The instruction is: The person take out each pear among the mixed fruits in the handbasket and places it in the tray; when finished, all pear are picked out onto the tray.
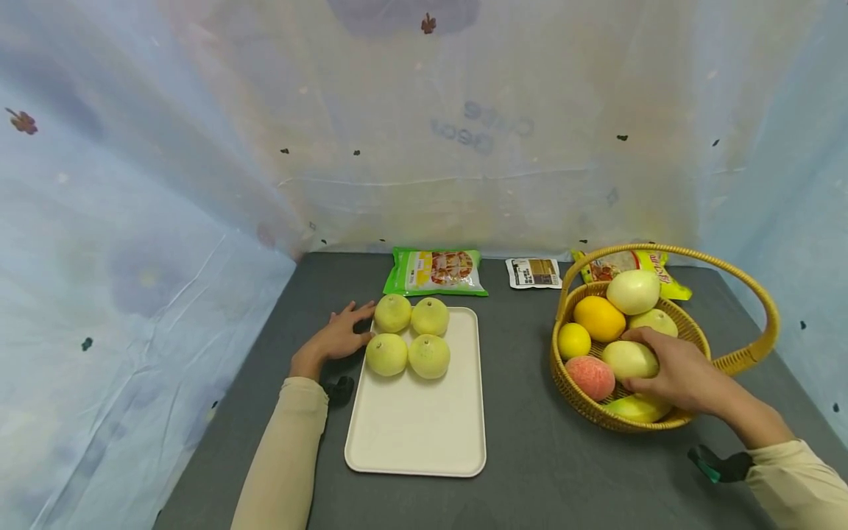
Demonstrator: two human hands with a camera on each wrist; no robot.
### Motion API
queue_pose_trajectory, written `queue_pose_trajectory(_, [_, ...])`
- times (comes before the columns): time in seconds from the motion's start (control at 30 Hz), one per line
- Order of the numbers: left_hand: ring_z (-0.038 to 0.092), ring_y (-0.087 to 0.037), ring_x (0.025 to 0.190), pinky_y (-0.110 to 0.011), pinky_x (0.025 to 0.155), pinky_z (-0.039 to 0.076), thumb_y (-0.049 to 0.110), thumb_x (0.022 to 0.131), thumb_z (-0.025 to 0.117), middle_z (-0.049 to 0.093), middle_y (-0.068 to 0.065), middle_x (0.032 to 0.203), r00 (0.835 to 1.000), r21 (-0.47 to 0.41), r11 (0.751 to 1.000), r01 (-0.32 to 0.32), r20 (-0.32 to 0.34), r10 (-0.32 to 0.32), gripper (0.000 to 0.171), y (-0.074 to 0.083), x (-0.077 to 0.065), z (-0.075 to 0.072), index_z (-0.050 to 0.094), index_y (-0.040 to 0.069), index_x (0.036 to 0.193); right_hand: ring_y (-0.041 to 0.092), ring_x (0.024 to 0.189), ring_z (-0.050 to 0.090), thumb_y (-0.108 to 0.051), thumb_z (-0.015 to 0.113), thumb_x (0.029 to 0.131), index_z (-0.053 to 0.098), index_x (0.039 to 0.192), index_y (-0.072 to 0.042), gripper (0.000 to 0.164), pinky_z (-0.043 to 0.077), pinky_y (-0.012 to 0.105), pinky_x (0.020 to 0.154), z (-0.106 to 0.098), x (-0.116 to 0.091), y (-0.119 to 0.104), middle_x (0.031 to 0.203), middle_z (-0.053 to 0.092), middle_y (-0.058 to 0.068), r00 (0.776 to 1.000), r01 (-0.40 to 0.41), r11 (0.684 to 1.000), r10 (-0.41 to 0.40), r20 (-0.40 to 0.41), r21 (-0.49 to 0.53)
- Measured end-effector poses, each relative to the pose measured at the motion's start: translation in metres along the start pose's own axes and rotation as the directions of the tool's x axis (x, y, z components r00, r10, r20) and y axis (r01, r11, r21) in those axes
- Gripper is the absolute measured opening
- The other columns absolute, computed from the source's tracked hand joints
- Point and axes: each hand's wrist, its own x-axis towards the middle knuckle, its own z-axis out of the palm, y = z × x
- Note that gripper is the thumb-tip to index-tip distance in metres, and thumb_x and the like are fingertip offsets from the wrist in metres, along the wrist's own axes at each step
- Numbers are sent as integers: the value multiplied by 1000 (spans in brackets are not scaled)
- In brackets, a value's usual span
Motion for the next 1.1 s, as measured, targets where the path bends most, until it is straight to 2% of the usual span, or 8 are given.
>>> queue_pose_trajectory(0.13, [5, -50, 170, -77, 131, -3, 22, 108, 62, 29, -15, 181, 1000, -1, 1000, 12, 0, -12, 68, 1, 0, 0, 39, 12, 172, 21, 96, 67, -31, 94, 87, 67, 144, -4, 68, 53, 35, 72, 1, -1, 0, 129, 74, 17, 1000, 18, 1000, -19, -11, -14])
queue_pose_trajectory(0.37, [5, -49, 170, -77, 132, -3, 23, 109, 62, 29, -14, 181, 1000, 2, 1000, 20, -2, -20, 68, 2, 1, 0, 39, 13, 172, 36, 110, 70, -31, 96, 84, 63, 148, -2, 78, 57, 50, 84, 3, -1, 0, 137, 70, 25, 1000, 30, 999, -30, -3, -19])
queue_pose_trajectory(0.6, [5, -49, 170, -77, 131, -3, 23, 108, 62, 29, -14, 181, 1000, 5, 1000, 22, -3, -22, 69, 1, 1, 1, 39, 12, 172, 28, 96, 69, -35, 97, 83, 60, 144, 0, 79, 54, 37, 71, 3, -4, 0, 126, 72, 23, 998, -48, 998, 49, -40, 31])
queue_pose_trajectory(0.8, [5, -48, 170, -77, 131, -3, 23, 108, 62, 29, -15, 181, 1000, 10, 1000, 21, -5, -20, 69, -1, 1, 2, 39, 11, 172, 43, 111, 69, -39, 95, 87, 61, 148, -2, 80, 57, 51, 81, 1, -7, -3, 141, 67, 28, 994, -72, 996, 75, -82, 50])
queue_pose_trajectory(0.87, [5, -48, 170, -76, 132, -3, 23, 108, 62, 29, -15, 181, 1000, 7, 1000, 22, -5, -22, 69, -1, 1, 2, 39, 11, 172, 44, 114, 68, -39, 95, 87, 60, 150, -4, 80, 59, 48, 82, 1, -9, -5, 144, 65, 27, 993, -71, 995, 77, -94, 69])
queue_pose_trajectory(0.93, [5, -48, 170, -76, 132, -3, 23, 108, 63, 30, -15, 181, 1000, 4, 1000, 22, -8, -22, 69, -2, 2, 2, 39, 11, 172, 40, 114, 68, -37, 96, 87, 60, 152, -6, 80, 60, 39, 81, 0, -12, -8, 144, 64, 24, 990, -62, 993, 73, -117, 96])
queue_pose_trajectory(1.03, [5, -48, 170, -76, 132, -4, 23, 108, 62, 30, -14, 181, 1000, 0, 1000, 22, -11, -22, 69, -2, 2, 2, 39, 12, 172, 8, 115, 63, -32, 98, 85, 61, 152, -10, 80, 56, 17, 80, -2, -16, -12, 143, 64, 20, 983, -26, 991, 50, -177, 132])
queue_pose_trajectory(1.1, [5, -48, 170, -76, 132, -4, 23, 108, 62, 30, -15, 181, 1000, -1, 1000, 21, -13, -21, 69, -2, 2, 3, 39, 12, 172, -10, 115, 52, -29, 99, 84, 61, 152, -10, 80, 51, 6, 82, -3, -18, -16, 144, 64, 20, 977, -7, 987, 42, -211, 160])
